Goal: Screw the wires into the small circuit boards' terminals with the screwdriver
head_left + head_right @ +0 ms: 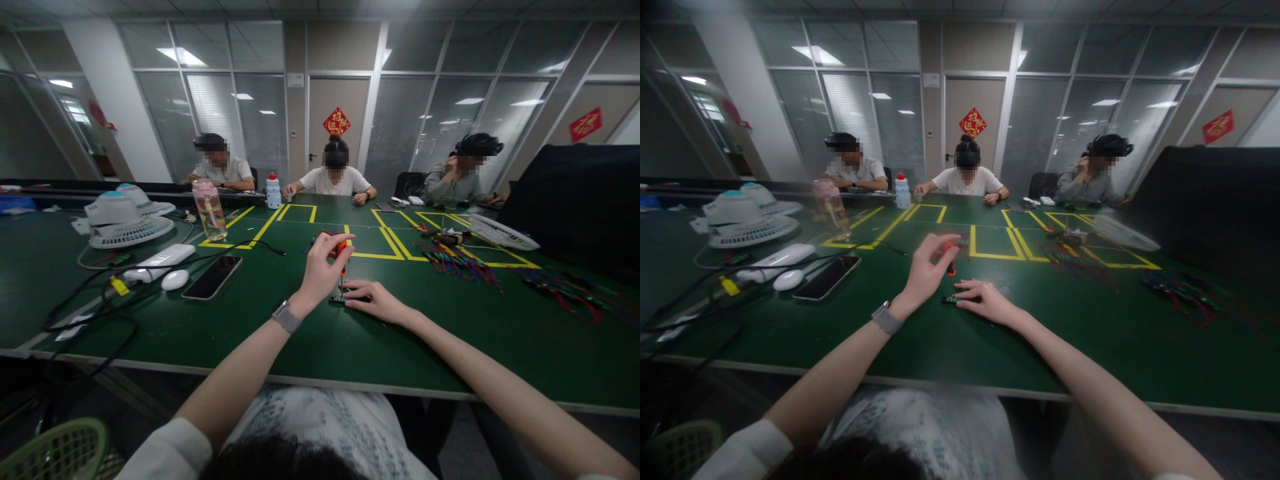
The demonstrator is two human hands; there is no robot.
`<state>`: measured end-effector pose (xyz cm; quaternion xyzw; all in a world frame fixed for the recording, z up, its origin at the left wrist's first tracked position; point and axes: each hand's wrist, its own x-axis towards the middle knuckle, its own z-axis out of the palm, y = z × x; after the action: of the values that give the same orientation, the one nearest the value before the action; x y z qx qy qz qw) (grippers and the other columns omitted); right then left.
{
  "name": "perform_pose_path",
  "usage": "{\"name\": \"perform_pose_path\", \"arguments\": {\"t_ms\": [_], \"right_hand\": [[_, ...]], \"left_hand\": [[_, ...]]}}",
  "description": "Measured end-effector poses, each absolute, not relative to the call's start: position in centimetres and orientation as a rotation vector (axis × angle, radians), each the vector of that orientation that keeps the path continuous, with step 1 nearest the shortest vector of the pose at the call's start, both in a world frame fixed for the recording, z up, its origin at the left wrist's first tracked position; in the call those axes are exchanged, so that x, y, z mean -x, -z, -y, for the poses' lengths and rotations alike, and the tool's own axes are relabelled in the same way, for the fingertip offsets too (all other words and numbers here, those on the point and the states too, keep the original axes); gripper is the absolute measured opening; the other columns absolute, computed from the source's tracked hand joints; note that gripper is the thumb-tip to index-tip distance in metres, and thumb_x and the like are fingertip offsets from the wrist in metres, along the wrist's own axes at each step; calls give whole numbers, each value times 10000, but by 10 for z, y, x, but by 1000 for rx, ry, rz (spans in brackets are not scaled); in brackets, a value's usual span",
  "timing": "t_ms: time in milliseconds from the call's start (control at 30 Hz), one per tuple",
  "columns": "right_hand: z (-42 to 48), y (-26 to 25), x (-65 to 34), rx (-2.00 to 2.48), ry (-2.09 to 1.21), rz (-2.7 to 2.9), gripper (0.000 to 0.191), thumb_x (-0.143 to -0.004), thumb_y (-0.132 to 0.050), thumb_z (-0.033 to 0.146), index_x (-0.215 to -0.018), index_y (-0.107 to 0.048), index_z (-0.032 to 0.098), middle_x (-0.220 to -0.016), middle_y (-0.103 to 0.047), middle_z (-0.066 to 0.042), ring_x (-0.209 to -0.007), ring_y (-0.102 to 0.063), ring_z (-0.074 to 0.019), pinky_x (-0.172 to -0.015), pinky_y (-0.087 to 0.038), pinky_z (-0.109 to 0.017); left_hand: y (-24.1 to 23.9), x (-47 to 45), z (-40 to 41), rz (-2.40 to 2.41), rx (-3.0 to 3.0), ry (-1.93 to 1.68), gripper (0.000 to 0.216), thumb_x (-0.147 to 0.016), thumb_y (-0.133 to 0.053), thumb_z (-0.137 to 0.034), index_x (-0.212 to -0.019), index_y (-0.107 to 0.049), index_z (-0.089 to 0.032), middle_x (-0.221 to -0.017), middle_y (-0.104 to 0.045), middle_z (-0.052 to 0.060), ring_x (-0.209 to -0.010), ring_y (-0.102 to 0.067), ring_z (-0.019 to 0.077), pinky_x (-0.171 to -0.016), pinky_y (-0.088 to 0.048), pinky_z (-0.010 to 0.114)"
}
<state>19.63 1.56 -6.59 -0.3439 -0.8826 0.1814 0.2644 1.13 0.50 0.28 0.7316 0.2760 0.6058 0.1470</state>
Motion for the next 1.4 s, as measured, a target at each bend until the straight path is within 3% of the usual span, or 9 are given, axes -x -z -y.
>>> {"name": "perform_pose_path", "arguments": {"t_ms": [133,200,333,467,733,933,1100,1300,1400], "right_hand": [[-16,67,-196,905,-491,2377,280,-864,-617,367,-1108,-708,264,-1270,-619,-80,-1213,-546,-268,-1060,-390,-459],[-17,68,-197,897,-486,2383,285,-868,-611,375,-1112,-705,264,-1274,-617,-79,-1215,-544,-266,-1059,-391,-456],[-19,69,-197,897,-458,2408,312,-874,-598,401,-1120,-703,241,-1273,-615,-99,-1211,-547,-275,-1050,-400,-457],[-19,69,-197,893,-441,2414,324,-879,-586,413,-1123,-703,235,-1272,-614,-106,-1206,-550,-279,-1052,-400,-465],[-19,69,-197,897,-451,2406,326,-878,-584,423,-1119,-706,241,-1276,-613,-99,-1209,-548,-275,-1057,-397,-458],[-19,69,-197,898,-452,2401,319,-874,-593,415,-1114,-708,241,-1271,-617,-97,-1200,-554,-274,-1041,-412,-451],[-19,70,-197,910,-436,2406,305,-875,-594,403,-1112,-708,249,-1269,-619,-91,-1199,-555,-273,-1041,-411,-455],[-20,71,-198,906,-434,2400,302,-874,-594,411,-1107,-710,259,-1265,-623,-85,-1182,-569,-274,-1030,-423,-452],[-19,70,-197,920,-430,2410,301,-876,-593,406,-1112,-707,260,-1271,-620,-81,-1190,-563,-269,-1037,-417,-447]], "left_hand": [[0,-13,-6,-698,-2084,-1707,321,-963,-405,-240,-1227,-584,-216,-1100,-607,70,-944,-612,139,-819,-498,252],[1,-13,-8,-637,-2026,-1670,321,-956,-422,-251,-1233,-581,-219,-1108,-615,70,-905,-632,135,-773,-514,243],[1,-13,-10,-659,-1967,-1690,226,-883,-564,-264,-1072,-671,-203,-967,-605,44,-774,-616,109,-647,-510,196],[-1,-12,-9,-743,-1959,-1758,189,-858,-604,-288,-999,-696,-202,-931,-571,43,-839,-592,125,-660,-507,187],[0,-13,-9,-591,-1882,-1670,317,-949,-440,-267,-1219,-596,-212,-1278,-587,90,-1050,-639,178,-857,-533,285],[-2,-13,-9,-633,-1823,-1685,247,-873,-577,-254,-1091,-668,-183,-1053,-678,80,-884,-672,155,-732,-551,244],[-2,-11,-9,-748,-1943,-1801,140,-807,-669,-277,-919,-709,-203,-904,-604,37,-846,-605,130,-668,-512,197],[0,-14,-8,-664,-1948,-1723,282,-945,-446,-276,-1132,-650,-222,-1137,-608,75,-996,-613,152,-801,-523,240],[1,-16,-8,-609,-1852,-1666,317,-947,-440,-277,-1209,-603,-208,-1236,-609,88,-1011,-643,169,-826,-540,277]]}}
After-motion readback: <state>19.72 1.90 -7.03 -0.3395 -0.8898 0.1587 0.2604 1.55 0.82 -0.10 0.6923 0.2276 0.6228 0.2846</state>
